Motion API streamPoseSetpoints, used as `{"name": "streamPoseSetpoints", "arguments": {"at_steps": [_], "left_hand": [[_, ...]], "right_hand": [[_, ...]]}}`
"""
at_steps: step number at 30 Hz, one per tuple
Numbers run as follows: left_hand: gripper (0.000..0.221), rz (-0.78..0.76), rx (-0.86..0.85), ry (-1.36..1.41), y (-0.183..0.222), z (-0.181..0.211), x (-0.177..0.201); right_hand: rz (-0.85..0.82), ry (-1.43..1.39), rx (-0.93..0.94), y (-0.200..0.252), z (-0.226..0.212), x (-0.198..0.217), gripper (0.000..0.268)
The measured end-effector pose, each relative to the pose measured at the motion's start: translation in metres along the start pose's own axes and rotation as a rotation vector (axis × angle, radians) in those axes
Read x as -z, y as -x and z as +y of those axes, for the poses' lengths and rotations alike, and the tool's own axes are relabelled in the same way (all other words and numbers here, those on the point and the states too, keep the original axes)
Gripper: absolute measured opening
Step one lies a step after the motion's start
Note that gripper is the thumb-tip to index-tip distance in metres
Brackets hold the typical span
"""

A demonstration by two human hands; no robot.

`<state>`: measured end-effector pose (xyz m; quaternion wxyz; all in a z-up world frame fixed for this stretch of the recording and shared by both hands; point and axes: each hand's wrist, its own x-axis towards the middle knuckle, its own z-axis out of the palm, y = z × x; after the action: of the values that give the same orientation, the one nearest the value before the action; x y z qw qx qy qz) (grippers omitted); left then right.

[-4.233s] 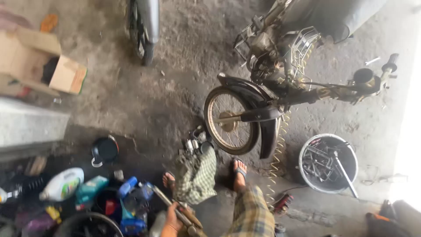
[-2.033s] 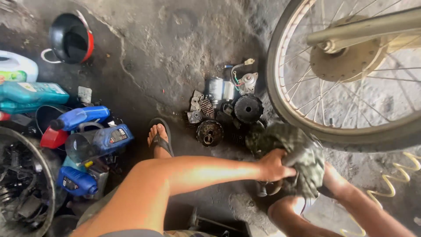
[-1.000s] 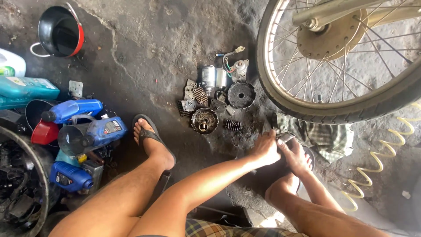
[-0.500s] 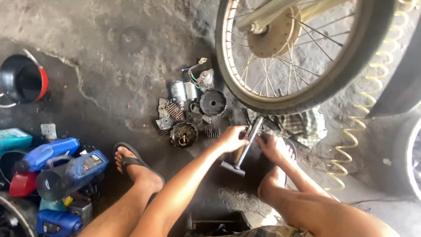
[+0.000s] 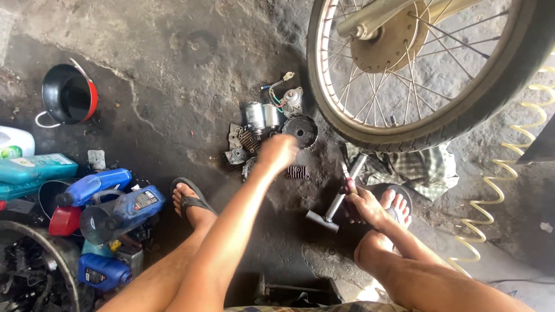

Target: Disassembling and repairing motorcycle engine components using pliers and other hand tools.

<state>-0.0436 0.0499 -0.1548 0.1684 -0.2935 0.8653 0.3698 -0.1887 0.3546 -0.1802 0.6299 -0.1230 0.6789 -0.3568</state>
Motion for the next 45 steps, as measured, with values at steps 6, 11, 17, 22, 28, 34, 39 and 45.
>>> {"name": "streamPoseSetpoints", "arguments": {"at_steps": [6,11,17,22,28,34,39,45], "left_hand": [[0.034,0.159,0.049,-0.285,-0.003,-0.077,-0.016],[0.029,0.090,0.090,-0.424,0.002,-0.076,-0.018],[0.037,0.407,0.123,0.124,0.018,-0.066,0.020],[0.040,0.389,0.093,1.411,0.020,-0.046,0.064],[0.043,0.327,-0.322,1.681,0.020,0.026,0.119],[0.052,0.300,-0.459,1.730,0.036,0.083,0.150],[0.065,0.487,-0.511,1.817,0.033,0.091,0.144],[0.063,0.689,-0.495,1.711,0.034,0.090,0.133]], "right_hand": [[0.045,0.052,-0.015,0.014,-0.028,-0.003,0.025],[0.084,0.391,0.145,0.011,-0.027,0.002,0.028],[0.009,0.262,0.118,0.028,-0.049,0.009,0.029],[0.017,0.365,0.044,0.077,-0.146,0.007,0.034],[0.192,0.651,0.100,0.187,-0.324,-0.032,0.048],[0.158,0.497,0.344,0.204,-0.363,-0.052,0.030],[-0.116,0.092,0.269,0.143,-0.299,-0.075,0.024],[-0.243,-0.055,0.019,0.124,-0.288,-0.071,0.039]]}}
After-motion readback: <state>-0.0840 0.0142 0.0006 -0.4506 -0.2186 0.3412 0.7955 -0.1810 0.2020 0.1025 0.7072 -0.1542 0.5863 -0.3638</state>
